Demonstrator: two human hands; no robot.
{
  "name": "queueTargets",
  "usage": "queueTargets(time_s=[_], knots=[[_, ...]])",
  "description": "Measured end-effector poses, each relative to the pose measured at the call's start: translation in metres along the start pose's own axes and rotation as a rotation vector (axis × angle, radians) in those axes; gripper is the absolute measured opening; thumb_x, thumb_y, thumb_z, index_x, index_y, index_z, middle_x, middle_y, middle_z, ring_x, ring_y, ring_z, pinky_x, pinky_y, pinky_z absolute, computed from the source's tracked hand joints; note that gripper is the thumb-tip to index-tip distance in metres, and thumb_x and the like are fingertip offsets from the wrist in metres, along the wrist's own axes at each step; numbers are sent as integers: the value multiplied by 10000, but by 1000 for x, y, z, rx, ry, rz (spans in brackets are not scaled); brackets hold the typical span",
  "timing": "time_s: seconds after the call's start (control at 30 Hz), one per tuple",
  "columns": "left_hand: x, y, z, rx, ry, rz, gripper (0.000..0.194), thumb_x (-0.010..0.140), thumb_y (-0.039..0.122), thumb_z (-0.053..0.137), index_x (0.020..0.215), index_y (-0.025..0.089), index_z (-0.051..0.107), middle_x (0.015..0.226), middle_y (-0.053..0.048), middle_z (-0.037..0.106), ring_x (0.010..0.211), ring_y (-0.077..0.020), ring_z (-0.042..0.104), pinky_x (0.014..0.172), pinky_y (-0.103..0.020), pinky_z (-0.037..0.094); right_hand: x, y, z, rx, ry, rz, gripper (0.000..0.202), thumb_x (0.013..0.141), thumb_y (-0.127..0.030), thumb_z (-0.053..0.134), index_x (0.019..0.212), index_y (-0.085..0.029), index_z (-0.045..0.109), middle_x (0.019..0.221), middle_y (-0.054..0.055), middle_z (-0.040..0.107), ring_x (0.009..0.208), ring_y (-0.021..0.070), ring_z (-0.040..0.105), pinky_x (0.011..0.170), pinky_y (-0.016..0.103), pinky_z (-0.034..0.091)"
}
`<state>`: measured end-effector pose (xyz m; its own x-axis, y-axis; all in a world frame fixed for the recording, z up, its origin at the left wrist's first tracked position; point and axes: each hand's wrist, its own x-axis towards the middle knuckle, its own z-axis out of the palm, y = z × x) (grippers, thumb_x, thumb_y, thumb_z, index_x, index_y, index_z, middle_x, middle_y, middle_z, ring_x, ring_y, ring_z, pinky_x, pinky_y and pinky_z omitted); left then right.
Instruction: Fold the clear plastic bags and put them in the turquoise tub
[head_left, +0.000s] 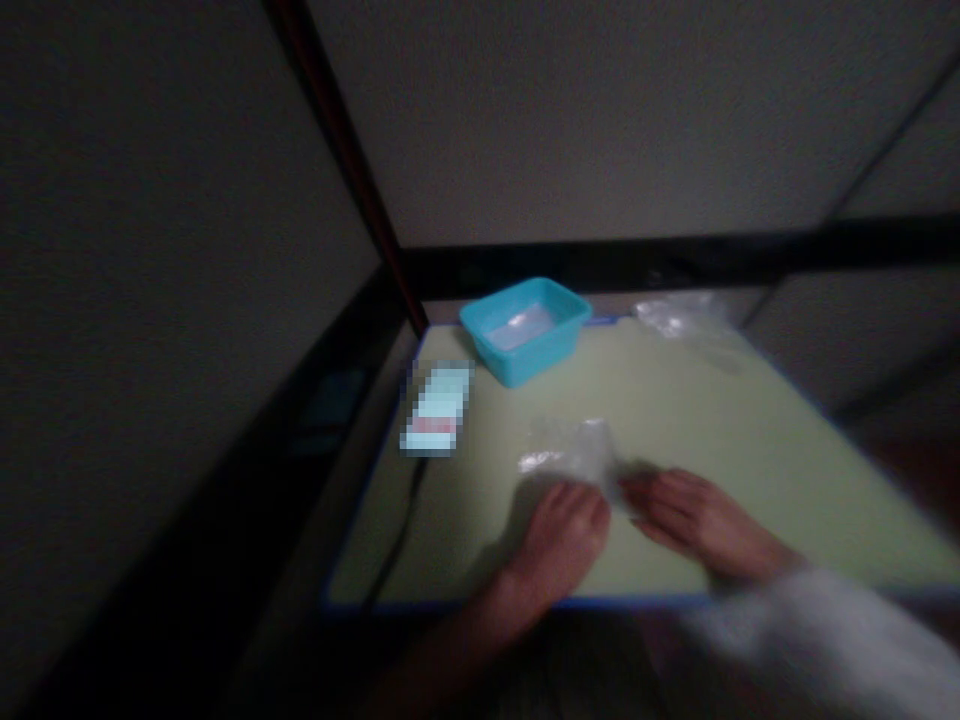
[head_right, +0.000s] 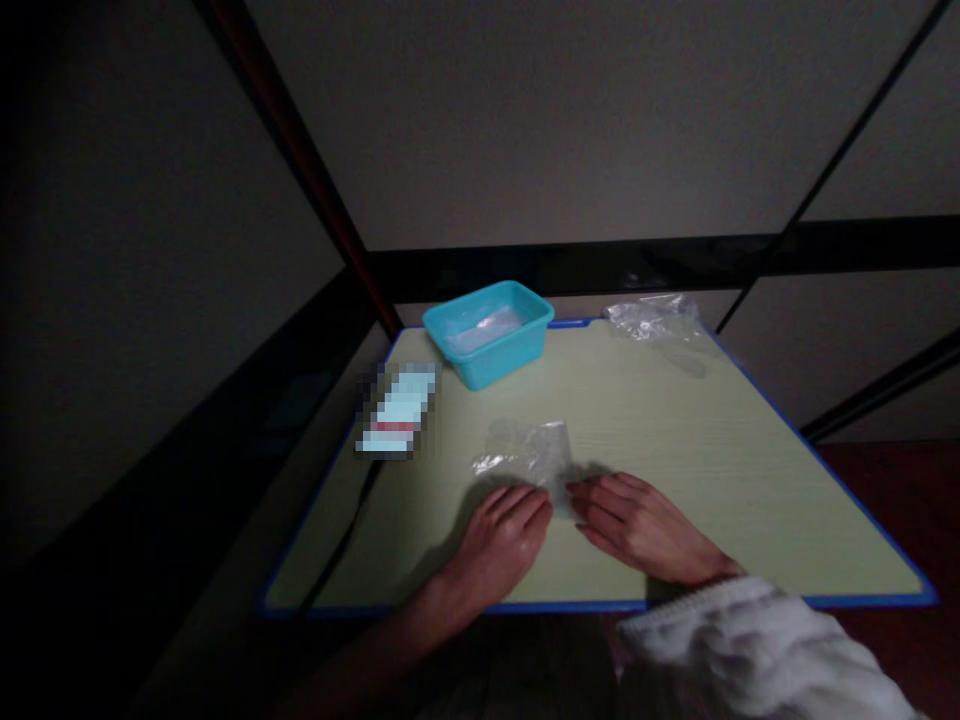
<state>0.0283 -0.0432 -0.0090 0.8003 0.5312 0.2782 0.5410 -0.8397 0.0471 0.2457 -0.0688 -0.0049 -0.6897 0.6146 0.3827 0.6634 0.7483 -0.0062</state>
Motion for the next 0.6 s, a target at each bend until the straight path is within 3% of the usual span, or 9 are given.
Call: queueTargets(time_s=[0.2,0.3,0.4,0.6], knots=[[0,0,-6,-336,65,-109,120,815,132,570,909,156,640,1046,-58,673,973,-198,624,884,-316,502,4,16,9,23,-34,1,267,945,-169,392,1078,-132,622,1093,122,675,1004,216,625,832,389,521],[-9,-18,-11,-560,125,-317,226,801,218,611,1024,187,629,1029,-47,689,936,-192,643,855,-303,515,7,21,8,154,-43,36,264,952,-220,400,1099,-148,607,1072,108,682,1018,205,624,870,387,507],[-18,-45,-15,-660,142,-472,227,812,204,583,1035,190,626,1013,-53,695,925,-194,647,838,-306,508,11,26,4,304,-81,112,257,950,-253,412,1113,-177,596,1084,96,672,1012,193,623,891,379,491],[-21,-78,-20,-739,122,-528,168,846,183,492,924,169,640,1040,-73,682,974,-196,631,872,-309,470,25,34,-8,448,-149,328,309,943,-360,403,819,-178,620,708,43,640,648,175,619,603,299,495]])
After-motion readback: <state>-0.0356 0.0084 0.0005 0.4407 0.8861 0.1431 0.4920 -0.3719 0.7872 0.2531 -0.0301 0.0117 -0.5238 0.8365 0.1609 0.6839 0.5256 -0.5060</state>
